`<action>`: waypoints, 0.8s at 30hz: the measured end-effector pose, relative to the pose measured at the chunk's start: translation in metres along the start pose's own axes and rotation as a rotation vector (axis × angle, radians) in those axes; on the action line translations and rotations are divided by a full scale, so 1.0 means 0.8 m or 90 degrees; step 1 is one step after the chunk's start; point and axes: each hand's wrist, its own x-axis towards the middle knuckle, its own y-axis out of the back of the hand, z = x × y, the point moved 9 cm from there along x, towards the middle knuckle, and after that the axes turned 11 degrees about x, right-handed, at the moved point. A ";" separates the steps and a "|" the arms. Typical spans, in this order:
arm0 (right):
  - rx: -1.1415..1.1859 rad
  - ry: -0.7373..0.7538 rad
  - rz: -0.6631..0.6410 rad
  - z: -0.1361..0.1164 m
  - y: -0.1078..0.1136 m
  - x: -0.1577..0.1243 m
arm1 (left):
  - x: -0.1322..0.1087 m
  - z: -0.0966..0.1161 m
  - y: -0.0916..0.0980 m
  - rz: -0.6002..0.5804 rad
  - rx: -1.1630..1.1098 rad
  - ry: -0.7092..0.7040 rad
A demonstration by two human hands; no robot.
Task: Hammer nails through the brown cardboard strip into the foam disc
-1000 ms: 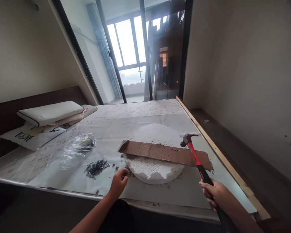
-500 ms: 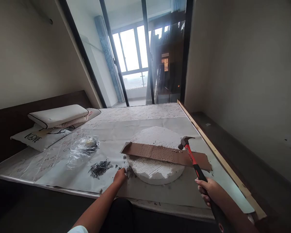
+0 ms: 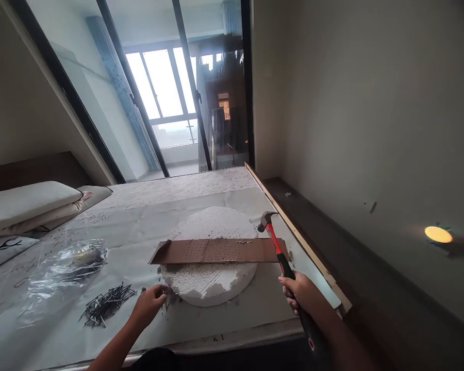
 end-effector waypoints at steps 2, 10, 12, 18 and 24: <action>-0.001 0.007 0.002 -0.003 0.002 0.000 | -0.001 0.043 0.008 -0.016 -0.083 -0.046; 0.007 0.002 -0.013 0.002 0.001 0.007 | 0.037 0.277 0.015 0.047 -0.114 -0.298; 0.002 0.003 -0.018 0.003 0.001 0.008 | 0.054 0.316 -0.002 0.049 -0.104 -0.312; -0.020 0.001 -0.036 0.006 0.006 0.010 | 0.093 0.367 -0.030 0.095 -0.162 -0.345; -0.030 -0.011 -0.019 0.003 0.008 0.011 | 0.120 0.354 -0.045 0.093 -0.167 -0.332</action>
